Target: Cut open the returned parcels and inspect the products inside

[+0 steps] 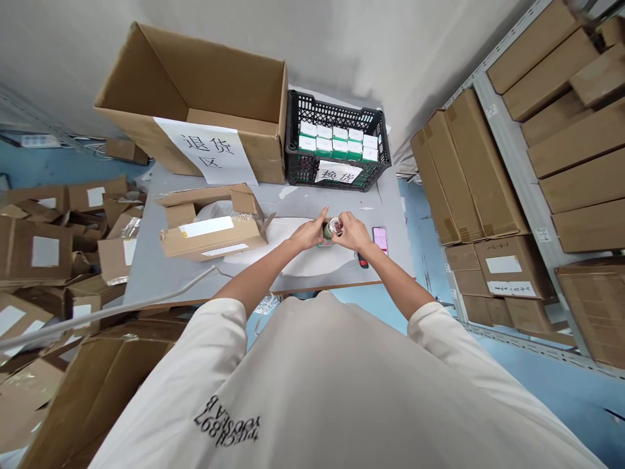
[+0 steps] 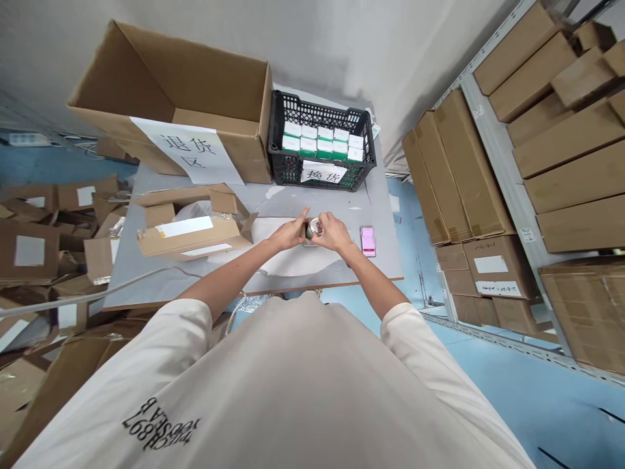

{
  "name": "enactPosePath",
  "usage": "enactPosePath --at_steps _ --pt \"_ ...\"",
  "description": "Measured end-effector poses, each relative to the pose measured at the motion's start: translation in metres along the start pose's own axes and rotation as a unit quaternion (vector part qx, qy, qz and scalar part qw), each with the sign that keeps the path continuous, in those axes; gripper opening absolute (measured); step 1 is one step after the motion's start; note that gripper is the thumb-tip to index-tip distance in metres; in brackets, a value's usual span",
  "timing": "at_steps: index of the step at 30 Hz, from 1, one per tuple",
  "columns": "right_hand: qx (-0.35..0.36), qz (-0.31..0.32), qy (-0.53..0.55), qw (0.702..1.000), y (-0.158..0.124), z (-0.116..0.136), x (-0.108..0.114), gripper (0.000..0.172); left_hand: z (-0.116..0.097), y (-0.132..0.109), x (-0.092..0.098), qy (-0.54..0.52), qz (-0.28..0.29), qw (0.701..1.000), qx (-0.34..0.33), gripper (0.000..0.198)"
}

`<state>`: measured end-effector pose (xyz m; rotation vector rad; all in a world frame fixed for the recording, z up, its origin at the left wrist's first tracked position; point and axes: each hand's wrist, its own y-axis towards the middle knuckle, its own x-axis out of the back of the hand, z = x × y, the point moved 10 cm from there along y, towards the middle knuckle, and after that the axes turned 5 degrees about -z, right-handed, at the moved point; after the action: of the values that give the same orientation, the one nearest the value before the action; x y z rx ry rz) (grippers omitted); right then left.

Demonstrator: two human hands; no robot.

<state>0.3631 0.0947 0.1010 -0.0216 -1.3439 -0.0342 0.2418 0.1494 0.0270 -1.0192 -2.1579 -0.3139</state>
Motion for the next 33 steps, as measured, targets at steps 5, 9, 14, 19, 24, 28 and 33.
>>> enactPosePath --at_steps 5,9,14,19,24,28,33 --pt "0.030 -0.135 0.162 0.977 0.002 -0.020 0.051 0.032 -0.007 0.006 0.003 0.020 -0.013 1.000 -0.013 0.107" --pt "-0.003 -0.190 0.262 0.946 0.011 -0.038 0.080 0.036 -0.024 0.009 0.024 0.021 -0.058 0.998 -0.025 0.083" --pt "-0.061 -0.231 0.361 0.901 0.026 -0.053 0.092 0.042 -0.043 0.014 0.053 -0.049 -0.103 0.993 -0.014 0.078" --pt "-0.076 -0.213 0.485 0.845 0.042 -0.061 0.068 0.071 -0.036 0.014 0.066 -0.104 -0.134 0.985 0.013 0.072" --pt "-0.057 -0.100 0.548 0.829 0.041 -0.043 0.017 0.092 -0.015 0.013 0.062 -0.226 -0.138 0.963 0.044 0.077" --pt "-0.064 -0.031 0.596 0.799 0.037 -0.028 -0.015 0.100 -0.014 0.011 0.061 -0.262 -0.139 0.955 0.025 0.085" --pt "-0.112 -0.052 0.611 0.782 0.038 -0.036 -0.028 0.100 -0.021 0.006 0.079 -0.207 -0.196 0.958 0.017 0.075"
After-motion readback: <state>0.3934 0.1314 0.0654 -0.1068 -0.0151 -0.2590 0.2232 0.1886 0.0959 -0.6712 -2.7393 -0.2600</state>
